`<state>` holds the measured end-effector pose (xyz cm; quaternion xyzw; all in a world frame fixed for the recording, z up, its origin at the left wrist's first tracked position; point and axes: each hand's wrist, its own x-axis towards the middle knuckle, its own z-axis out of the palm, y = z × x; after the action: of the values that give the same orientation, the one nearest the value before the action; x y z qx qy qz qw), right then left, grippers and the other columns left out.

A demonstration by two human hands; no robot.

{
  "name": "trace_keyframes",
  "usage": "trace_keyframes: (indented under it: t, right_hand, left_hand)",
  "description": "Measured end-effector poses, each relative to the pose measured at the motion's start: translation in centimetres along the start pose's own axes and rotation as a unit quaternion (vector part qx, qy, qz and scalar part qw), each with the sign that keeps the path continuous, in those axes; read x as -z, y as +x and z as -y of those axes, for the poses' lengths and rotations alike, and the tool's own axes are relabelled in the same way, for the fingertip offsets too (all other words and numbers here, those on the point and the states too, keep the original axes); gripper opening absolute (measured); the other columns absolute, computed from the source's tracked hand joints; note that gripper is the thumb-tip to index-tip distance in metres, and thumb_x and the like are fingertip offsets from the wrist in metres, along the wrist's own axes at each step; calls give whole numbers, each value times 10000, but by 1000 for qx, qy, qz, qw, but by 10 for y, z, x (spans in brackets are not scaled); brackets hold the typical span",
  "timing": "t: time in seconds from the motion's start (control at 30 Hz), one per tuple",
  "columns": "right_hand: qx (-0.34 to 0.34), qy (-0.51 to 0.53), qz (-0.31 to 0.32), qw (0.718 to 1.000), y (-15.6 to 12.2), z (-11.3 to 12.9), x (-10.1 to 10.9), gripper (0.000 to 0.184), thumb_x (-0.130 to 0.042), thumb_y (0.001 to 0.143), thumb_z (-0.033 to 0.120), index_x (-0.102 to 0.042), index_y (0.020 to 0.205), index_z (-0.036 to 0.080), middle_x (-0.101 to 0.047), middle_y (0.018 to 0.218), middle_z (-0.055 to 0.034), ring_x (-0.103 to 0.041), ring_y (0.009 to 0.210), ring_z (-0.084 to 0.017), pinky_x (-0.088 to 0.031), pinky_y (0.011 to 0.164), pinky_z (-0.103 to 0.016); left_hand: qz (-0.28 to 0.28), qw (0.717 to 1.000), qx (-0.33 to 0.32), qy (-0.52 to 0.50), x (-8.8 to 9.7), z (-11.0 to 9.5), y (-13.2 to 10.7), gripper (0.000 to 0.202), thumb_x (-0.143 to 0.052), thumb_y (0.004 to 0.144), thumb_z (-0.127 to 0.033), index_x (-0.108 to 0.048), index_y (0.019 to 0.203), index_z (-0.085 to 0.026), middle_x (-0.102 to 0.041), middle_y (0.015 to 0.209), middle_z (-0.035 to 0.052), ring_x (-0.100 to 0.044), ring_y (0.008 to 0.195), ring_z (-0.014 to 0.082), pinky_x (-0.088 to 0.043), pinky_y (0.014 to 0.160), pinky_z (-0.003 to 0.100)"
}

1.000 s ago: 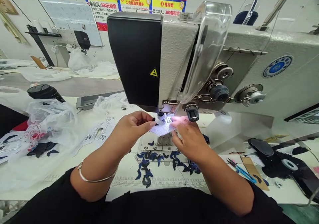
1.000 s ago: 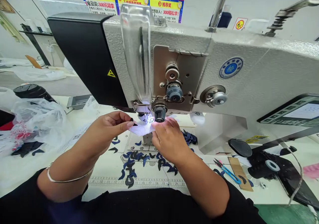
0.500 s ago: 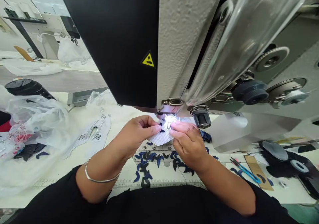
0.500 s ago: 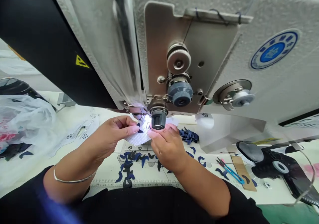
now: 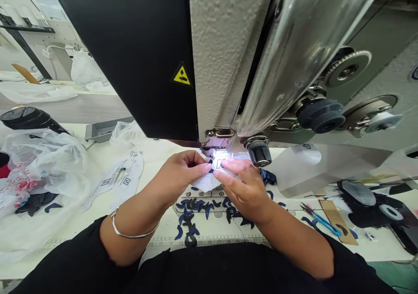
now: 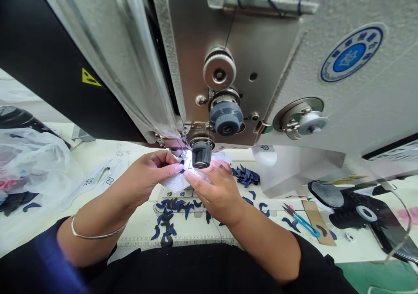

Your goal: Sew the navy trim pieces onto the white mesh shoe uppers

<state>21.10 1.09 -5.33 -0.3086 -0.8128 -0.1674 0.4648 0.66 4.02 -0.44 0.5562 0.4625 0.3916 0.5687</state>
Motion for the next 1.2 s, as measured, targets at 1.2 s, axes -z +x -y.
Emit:
trace_keyframes:
  t: [1.2]
  right_hand:
    - [-30,23,-37,999,-6,-6,-8,448,-667,879,52,-647,1248,305,-716,1122,-43,-664,1081,-210,-551,910,-398]
  left_hand:
    - [32,996,2,-84,-11,6,0,220,-740,824,-369,-603,855,-201,-561,811,-25,-514,712,99,-422,645,218]
